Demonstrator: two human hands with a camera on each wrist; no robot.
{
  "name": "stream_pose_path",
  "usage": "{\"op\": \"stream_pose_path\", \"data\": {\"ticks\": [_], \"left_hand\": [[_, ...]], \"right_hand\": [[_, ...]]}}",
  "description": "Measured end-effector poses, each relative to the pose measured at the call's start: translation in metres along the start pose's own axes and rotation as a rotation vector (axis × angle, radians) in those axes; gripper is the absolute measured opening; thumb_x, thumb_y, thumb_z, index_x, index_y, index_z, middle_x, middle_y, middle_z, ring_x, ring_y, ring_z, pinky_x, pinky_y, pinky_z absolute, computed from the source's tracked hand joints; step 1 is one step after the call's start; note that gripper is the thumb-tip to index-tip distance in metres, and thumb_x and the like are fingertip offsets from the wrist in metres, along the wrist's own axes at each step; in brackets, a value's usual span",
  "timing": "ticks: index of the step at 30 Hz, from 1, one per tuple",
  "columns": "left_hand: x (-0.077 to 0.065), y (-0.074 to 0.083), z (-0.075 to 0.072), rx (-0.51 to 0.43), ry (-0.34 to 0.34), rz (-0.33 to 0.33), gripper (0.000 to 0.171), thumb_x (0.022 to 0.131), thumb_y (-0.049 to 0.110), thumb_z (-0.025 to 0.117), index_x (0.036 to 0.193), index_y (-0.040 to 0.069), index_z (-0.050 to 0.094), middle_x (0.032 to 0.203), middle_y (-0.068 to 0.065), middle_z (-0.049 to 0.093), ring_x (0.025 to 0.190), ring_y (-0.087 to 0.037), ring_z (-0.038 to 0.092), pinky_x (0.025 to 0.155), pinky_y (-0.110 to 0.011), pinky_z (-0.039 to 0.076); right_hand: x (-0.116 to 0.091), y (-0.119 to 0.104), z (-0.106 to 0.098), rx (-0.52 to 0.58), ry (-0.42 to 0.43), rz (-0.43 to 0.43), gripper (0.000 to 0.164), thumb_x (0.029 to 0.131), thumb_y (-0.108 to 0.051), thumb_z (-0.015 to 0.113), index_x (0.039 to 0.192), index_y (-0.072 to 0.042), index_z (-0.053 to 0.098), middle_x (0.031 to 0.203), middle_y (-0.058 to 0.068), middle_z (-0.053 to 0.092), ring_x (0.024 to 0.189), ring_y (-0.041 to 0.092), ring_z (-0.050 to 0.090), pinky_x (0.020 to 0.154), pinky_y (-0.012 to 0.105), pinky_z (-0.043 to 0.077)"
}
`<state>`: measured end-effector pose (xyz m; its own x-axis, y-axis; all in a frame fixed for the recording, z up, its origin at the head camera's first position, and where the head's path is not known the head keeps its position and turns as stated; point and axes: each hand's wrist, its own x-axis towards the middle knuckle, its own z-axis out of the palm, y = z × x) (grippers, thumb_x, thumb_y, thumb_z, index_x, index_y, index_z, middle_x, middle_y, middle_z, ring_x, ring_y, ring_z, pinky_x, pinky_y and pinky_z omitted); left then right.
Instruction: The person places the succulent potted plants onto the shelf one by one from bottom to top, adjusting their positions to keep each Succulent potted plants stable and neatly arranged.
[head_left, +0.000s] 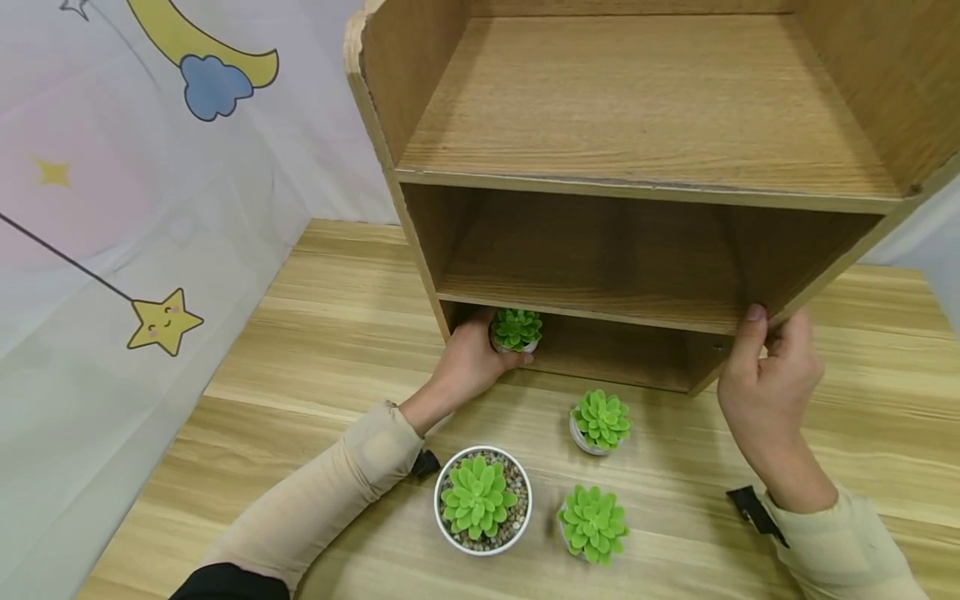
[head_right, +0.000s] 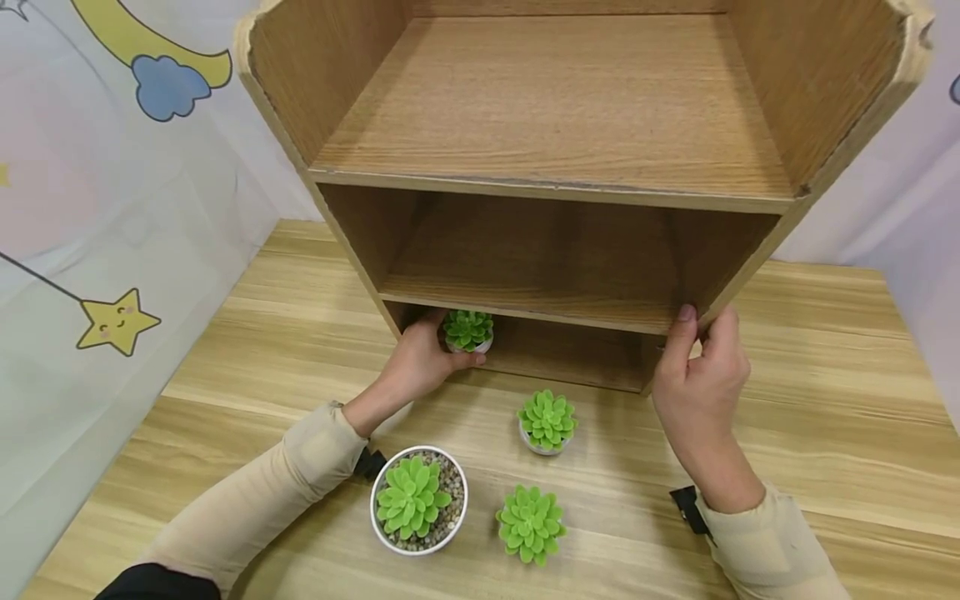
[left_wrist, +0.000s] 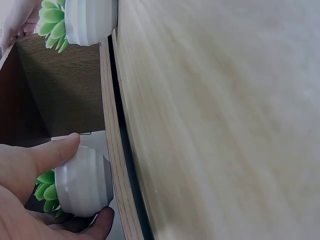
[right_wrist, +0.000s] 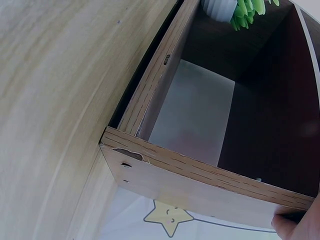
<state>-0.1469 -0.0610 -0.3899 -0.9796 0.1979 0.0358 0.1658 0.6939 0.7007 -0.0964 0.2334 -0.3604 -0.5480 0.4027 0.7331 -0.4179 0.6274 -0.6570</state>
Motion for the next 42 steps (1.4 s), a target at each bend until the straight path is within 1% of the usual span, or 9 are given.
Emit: {"op": "stream_pose_path", "data": {"ticks": [6, 11, 16, 19, 29, 32, 35, 39, 42], "left_hand": [[-0.0006, 0.0002, 0.0002, 0.012, -0.009, -0.013, 0.078, 0.075, 0.032, 0.087, 0.137, 0.003, 0.051, 0.118, -0.02, 0.063, 0.109, -0.032, 0.06, 0.094, -0.041, 0.048], [-0.0005, 0.0001, 0.0005, 0.019, -0.01, -0.008, 0.079, 0.076, 0.033, 0.087, 0.138, 0.002, 0.05, 0.119, -0.021, 0.063, 0.11, -0.033, 0.059, 0.094, -0.042, 0.048], [-0.0007, -0.001, 0.0003, 0.018, -0.01, -0.011, 0.08, 0.076, 0.033, 0.087, 0.139, 0.001, 0.049, 0.12, -0.022, 0.062, 0.111, -0.033, 0.059, 0.095, -0.042, 0.048], [-0.0002, -0.0015, 0.0003, 0.013, -0.011, -0.008, 0.078, 0.076, 0.034, 0.086, 0.137, 0.001, 0.05, 0.119, -0.021, 0.063, 0.11, -0.033, 0.06, 0.094, -0.042, 0.048], [0.0007, -0.0019, 0.001, 0.001, -0.019, -0.008, 0.077, 0.077, 0.033, 0.086, 0.137, 0.002, 0.05, 0.117, -0.02, 0.063, 0.107, -0.031, 0.06, 0.092, -0.041, 0.049], [0.0006, -0.0016, 0.0009, 0.002, -0.024, -0.006, 0.08, 0.077, 0.033, 0.086, 0.14, 0.002, 0.048, 0.118, -0.02, 0.063, 0.108, -0.031, 0.06, 0.092, -0.041, 0.049], [0.0008, -0.0019, 0.0009, 0.005, -0.027, -0.005, 0.083, 0.077, 0.034, 0.086, 0.142, 0.002, 0.046, 0.119, -0.021, 0.062, 0.109, -0.031, 0.06, 0.092, -0.041, 0.049], [0.0014, -0.0024, 0.0011, 0.011, -0.026, -0.005, 0.083, 0.077, 0.034, 0.086, 0.142, 0.002, 0.046, 0.117, -0.022, 0.063, 0.108, -0.031, 0.06, 0.091, -0.042, 0.05], [0.0017, -0.0022, 0.0008, 0.015, -0.029, -0.004, 0.083, 0.077, 0.034, 0.086, 0.142, 0.002, 0.046, 0.117, -0.021, 0.063, 0.108, -0.031, 0.06, 0.091, -0.041, 0.05]], "right_hand": [[-0.0002, -0.0008, 0.0006, 0.001, 0.01, 0.007, 0.026, 0.099, -0.008, 0.052, 0.099, 0.017, 0.058, 0.081, -0.008, 0.057, 0.076, -0.003, 0.056, 0.068, 0.013, 0.041], [0.0002, -0.0012, 0.001, 0.005, 0.013, 0.004, 0.026, 0.099, -0.007, 0.051, 0.098, 0.018, 0.057, 0.078, -0.002, 0.058, 0.075, -0.002, 0.055, 0.068, 0.013, 0.04], [0.0003, -0.0015, 0.0016, 0.003, 0.013, 0.004, 0.026, 0.098, -0.007, 0.051, 0.096, 0.018, 0.057, 0.079, -0.013, 0.054, 0.074, -0.001, 0.055, 0.067, 0.013, 0.04], [0.0006, -0.0017, 0.0017, 0.004, 0.016, 0.005, 0.026, 0.098, -0.007, 0.051, 0.097, 0.018, 0.057, 0.08, -0.016, 0.054, 0.074, -0.001, 0.055, 0.068, 0.014, 0.04], [-0.0002, -0.0009, 0.0005, 0.008, 0.006, 0.01, 0.025, 0.099, -0.007, 0.051, 0.101, 0.017, 0.058, 0.082, -0.015, 0.055, 0.076, -0.001, 0.056, 0.068, 0.014, 0.041], [-0.0001, -0.0012, 0.0005, 0.013, 0.005, 0.009, 0.025, 0.099, -0.006, 0.05, 0.1, 0.018, 0.057, 0.08, -0.008, 0.057, 0.076, -0.001, 0.056, 0.068, 0.014, 0.041], [0.0004, -0.0026, 0.001, 0.015, 0.006, 0.008, 0.025, 0.099, -0.005, 0.05, 0.099, 0.019, 0.056, 0.079, -0.006, 0.057, 0.075, -0.001, 0.056, 0.068, 0.014, 0.041], [0.0009, -0.004, 0.0015, 0.016, 0.007, 0.009, 0.025, 0.099, -0.005, 0.05, 0.097, 0.019, 0.055, 0.079, -0.013, 0.055, 0.074, -0.001, 0.055, 0.067, 0.014, 0.04], [0.0008, -0.0041, 0.0016, 0.017, 0.004, 0.014, 0.025, 0.099, -0.005, 0.049, 0.097, 0.019, 0.055, 0.079, -0.014, 0.054, 0.074, 0.0, 0.055, 0.067, 0.014, 0.04]]}}
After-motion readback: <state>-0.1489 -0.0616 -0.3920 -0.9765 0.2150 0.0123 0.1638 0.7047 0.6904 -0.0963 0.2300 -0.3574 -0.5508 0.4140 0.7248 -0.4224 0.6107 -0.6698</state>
